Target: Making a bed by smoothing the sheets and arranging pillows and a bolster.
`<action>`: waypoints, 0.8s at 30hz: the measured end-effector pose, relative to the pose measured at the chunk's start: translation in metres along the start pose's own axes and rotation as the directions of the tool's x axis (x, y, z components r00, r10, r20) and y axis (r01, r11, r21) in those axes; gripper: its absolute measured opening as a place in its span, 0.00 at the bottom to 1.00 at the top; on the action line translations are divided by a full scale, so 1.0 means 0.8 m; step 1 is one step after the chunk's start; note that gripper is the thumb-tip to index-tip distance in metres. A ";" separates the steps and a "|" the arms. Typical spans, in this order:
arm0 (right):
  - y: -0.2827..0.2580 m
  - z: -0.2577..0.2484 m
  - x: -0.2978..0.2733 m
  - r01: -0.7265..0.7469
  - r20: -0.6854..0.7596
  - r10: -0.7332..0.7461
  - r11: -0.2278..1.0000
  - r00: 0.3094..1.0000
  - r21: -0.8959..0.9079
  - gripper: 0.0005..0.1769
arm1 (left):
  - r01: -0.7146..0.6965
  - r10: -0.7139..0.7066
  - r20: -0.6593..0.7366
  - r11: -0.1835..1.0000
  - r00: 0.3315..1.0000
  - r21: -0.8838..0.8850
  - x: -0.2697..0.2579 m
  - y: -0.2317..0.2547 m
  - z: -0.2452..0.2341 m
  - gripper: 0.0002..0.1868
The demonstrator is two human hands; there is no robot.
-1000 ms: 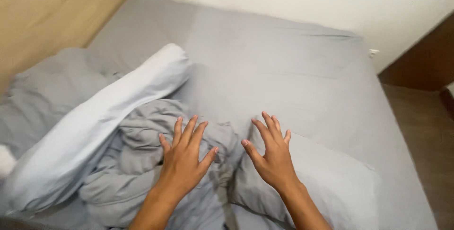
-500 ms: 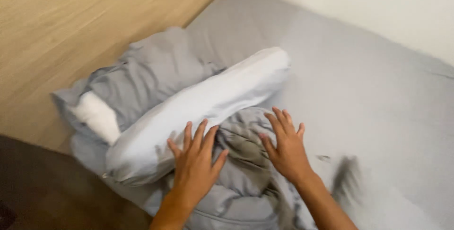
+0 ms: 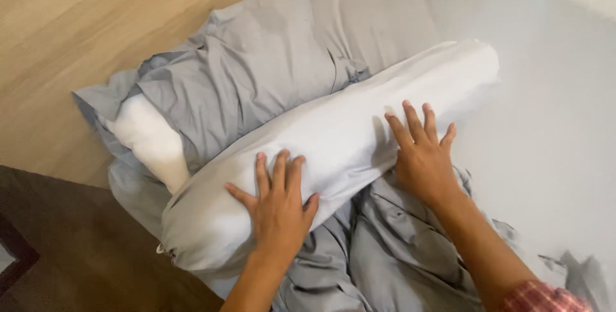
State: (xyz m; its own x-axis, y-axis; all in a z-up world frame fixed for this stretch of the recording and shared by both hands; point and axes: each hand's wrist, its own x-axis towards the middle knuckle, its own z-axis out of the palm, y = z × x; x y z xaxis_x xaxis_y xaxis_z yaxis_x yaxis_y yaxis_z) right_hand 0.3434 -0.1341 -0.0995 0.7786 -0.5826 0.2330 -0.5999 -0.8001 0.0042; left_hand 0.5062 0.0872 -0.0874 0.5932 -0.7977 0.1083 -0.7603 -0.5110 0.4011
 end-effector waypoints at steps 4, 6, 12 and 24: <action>-0.012 -0.010 0.019 0.033 0.033 -0.033 0.999 0.999 0.004 0.44 | -0.049 0.047 -0.132 0.999 0.990 -0.012 -0.003 -0.012 0.025 0.31; -0.009 -0.001 0.021 0.037 -0.070 -0.027 0.989 0.997 0.140 0.29 | -0.080 0.066 -0.206 0.995 0.976 -0.058 -0.004 -0.011 0.033 0.23; 0.003 0.005 0.009 0.045 -0.155 -0.020 0.986 0.988 0.163 0.22 | -0.080 0.042 -0.252 0.986 0.967 -0.144 -0.001 -0.003 0.024 0.09; 0.035 -0.104 -0.059 -0.009 -0.397 0.110 0.969 0.911 0.248 0.25 | -0.285 0.197 -0.357 0.934 0.913 -0.214 0.002 0.069 -0.041 0.13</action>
State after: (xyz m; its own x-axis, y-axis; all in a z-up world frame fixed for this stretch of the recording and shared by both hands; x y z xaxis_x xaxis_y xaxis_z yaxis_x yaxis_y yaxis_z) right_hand 0.2742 -0.1171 -0.0293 0.5705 -0.5620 0.5990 -0.5426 -0.8053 -0.2388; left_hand 0.4739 0.0682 -0.0352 0.4868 -0.7143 0.5027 -0.8226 -0.1814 0.5389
